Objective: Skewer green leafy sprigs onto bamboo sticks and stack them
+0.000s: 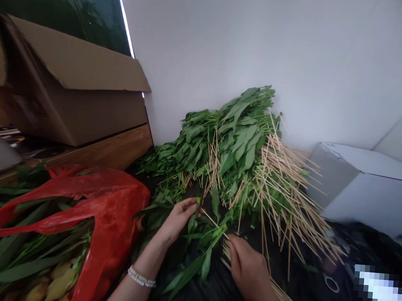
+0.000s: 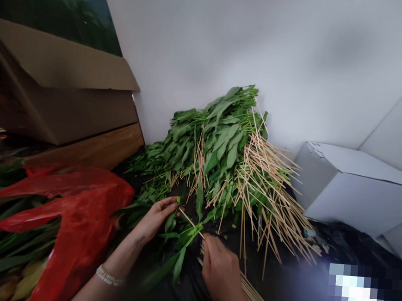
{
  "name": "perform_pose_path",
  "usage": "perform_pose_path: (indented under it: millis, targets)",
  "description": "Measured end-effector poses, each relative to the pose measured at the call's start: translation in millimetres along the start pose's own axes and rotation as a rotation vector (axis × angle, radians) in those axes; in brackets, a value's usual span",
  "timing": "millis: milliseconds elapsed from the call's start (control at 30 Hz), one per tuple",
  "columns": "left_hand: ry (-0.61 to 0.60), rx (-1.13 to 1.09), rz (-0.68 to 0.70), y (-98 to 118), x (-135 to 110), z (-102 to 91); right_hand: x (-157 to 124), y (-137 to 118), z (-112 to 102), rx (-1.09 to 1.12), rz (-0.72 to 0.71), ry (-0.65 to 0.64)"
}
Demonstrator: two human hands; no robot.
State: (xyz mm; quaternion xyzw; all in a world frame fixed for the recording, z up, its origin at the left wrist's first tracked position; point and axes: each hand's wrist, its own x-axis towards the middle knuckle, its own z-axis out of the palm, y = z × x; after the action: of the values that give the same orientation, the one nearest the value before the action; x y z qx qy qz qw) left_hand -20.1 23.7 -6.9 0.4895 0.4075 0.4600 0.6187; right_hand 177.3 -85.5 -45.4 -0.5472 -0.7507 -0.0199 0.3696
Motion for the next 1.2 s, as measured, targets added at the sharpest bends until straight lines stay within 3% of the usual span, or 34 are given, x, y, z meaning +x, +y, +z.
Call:
perform_pose_path:
  millis: [167, 533, 1200]
  targets:
    - [-0.056, -0.008, -0.016, 0.8, -1.3, 1.5, -1.9, 4.0, 1.8, -0.083, 0.032, -0.016]
    - [0.000, 0.024, -0.040, 3.7, -2.5, 3.7, -0.6, 2.1, -0.4, -0.130, 0.039, -0.066]
    - [0.067, 0.145, 0.037, -0.4, -0.1, 0.2, -0.9, 1.8, -0.1, -0.142, 0.036, -0.054]
